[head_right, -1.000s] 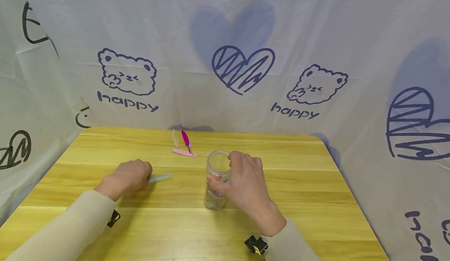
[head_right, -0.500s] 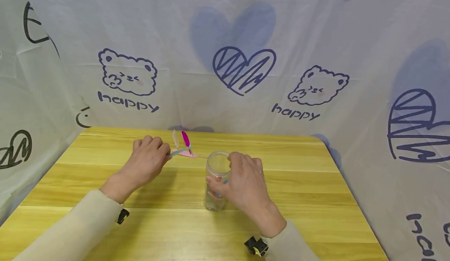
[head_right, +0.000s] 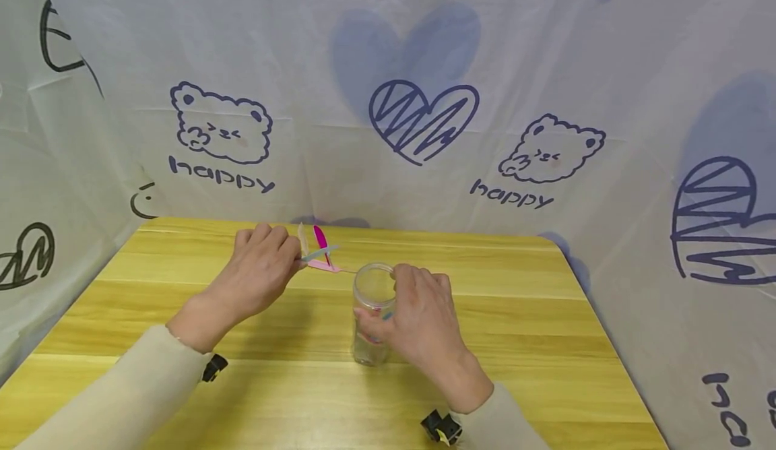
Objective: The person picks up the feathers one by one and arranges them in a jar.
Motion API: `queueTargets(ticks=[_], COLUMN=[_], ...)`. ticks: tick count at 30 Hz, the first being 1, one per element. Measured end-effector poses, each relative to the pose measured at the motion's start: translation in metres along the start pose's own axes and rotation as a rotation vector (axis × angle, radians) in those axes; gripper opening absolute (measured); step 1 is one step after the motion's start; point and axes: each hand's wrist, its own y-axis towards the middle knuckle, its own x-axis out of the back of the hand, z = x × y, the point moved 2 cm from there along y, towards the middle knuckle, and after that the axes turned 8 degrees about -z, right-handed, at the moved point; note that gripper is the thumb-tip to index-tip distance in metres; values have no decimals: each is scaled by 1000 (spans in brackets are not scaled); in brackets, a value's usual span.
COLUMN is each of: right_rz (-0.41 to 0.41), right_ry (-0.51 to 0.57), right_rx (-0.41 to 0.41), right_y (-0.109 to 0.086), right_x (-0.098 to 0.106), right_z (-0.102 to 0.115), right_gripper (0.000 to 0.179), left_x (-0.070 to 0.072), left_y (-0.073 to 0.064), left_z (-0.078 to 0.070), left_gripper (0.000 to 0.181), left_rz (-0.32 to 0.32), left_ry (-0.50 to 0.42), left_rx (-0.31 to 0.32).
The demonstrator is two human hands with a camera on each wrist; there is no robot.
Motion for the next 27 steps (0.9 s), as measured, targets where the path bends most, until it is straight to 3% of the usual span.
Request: queueTargets(ticks=[11, 18, 27], right_rz=[-17, -16, -15], right_ry=[-13, -18, -9], right_rx=[18, 15, 22], right_y=[0, 1, 0], right_x=[-1, -1, 0], right_z=[0, 1, 1], right_gripper=[66, 65, 65], left_x=[29, 47, 64], left_y=[22, 36, 51], left_z=[-19, -36, -57], left_gripper=[29, 32, 27], left_rz=[-68, -148, -140], left_ry=[-47, -61, -85], left_rx=[-51, -108, -136])
